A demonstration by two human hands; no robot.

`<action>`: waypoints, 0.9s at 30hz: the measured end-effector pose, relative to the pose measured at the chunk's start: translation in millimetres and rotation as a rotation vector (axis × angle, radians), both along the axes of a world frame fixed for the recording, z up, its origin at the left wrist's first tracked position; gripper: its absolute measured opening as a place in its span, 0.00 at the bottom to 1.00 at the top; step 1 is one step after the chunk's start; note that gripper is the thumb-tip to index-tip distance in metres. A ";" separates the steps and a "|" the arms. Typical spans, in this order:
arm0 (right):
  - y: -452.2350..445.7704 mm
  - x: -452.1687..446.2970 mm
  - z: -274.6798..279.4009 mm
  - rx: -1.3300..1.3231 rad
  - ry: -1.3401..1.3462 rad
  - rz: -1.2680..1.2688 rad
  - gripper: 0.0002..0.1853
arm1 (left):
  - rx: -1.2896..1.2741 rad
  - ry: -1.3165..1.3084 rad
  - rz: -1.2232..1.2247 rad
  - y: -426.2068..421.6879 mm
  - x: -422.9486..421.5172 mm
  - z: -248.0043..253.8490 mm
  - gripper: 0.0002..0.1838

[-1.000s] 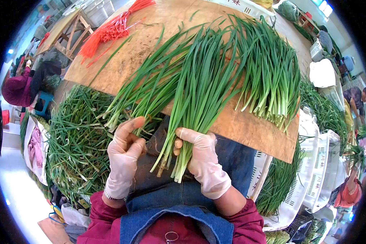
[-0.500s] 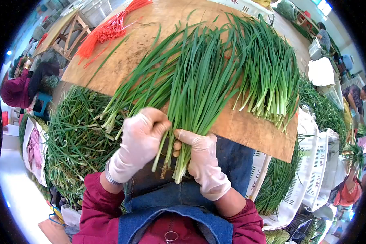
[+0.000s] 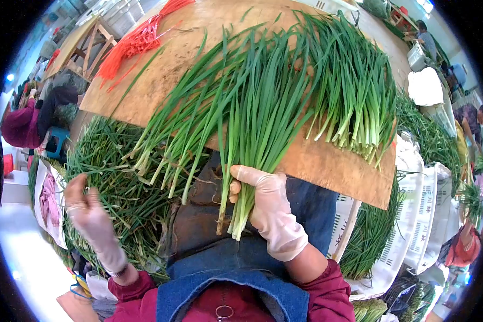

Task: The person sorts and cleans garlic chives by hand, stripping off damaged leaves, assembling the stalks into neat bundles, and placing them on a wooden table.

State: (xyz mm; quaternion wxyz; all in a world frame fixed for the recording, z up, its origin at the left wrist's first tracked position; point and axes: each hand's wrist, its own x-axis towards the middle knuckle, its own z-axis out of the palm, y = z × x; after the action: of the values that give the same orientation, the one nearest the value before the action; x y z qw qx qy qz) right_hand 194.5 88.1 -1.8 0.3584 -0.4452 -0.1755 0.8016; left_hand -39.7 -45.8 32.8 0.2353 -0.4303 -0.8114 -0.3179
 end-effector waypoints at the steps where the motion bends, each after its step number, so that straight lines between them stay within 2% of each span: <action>1: -0.2 -1.1 -0.5 -0.007 0.000 0.002 0.07 | -0.036 -0.107 -0.230 4.0 13.7 -2.9 0.17; 2: -0.6 -1.5 -1.0 -0.002 0.006 -0.002 0.07 | -0.070 -0.215 -0.459 10.3 29.9 -5.7 0.20; 4: -0.5 -2.2 -1.5 0.011 0.021 -0.012 0.07 | -0.272 -0.461 -0.752 28.6 64.9 -2.9 0.21; 6: -0.6 -3.1 1.8 -0.004 0.012 0.015 0.07 | -0.473 -0.711 -0.857 44.8 88.1 -11.1 0.19; 9: -0.2 -2.0 5.6 -0.020 0.013 0.026 0.06 | -0.416 -0.677 -0.995 56.9 93.6 -34.1 0.11; 13: 2.3 -0.9 2.4 -0.037 -0.042 -0.010 0.07 | -0.449 -0.590 -1.177 32.7 67.4 2.2 0.07; 15: 3.2 -2.6 -0.9 -0.044 -0.022 -0.005 0.07 | -0.319 -0.760 -0.945 0.1 46.2 21.7 0.06; 16: 2.8 -3.0 -2.0 -0.048 -0.014 -0.006 0.07 | -0.221 -0.819 -0.732 -20.0 34.3 34.3 0.05; 17: 2.5 -4.3 -1.2 -0.043 -0.015 -0.007 0.07 | -0.132 -1.025 -0.372 -40.7 24.2 45.5 0.05; 18: 1.8 -6.5 0.9 -0.038 -0.014 -0.008 0.08 | -0.160 -0.742 -0.098 -51.6 3.0 33.2 0.08; 19: 1.3 -7.8 2.6 -0.033 -0.015 -0.007 0.08 | -0.327 -0.099 -0.092 -62.8 -25.9 17.2 0.12; 22: -0.4 -10.9 4.8 -0.016 -0.065 -0.008 0.07 | -0.354 0.012 -0.012 -48.7 -1.6 7.0 0.13; 24: -1.3 -12.1 5.7 0.000 -0.072 -0.011 0.07 | -0.171 -0.459 -0.335 -28.5 30.2 -4.3 0.10; 26: -1.8 -15.3 7.5 0.003 -0.072 -0.006 0.07 | -0.266 -0.781 -0.505 2.1 64.7 -0.6 0.11; 27: -2.7 -16.1 8.1 -0.004 -0.071 -0.007 0.07 | -0.320 -0.809 -0.629 17.7 76.6 -0.7 0.12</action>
State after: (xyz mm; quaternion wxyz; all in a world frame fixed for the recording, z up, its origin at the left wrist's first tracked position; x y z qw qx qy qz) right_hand 178.4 85.4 6.3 0.3539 -0.4746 -0.1846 0.7845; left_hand 36.9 -28.0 32.1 -0.2716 -0.5263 -0.7074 -0.3858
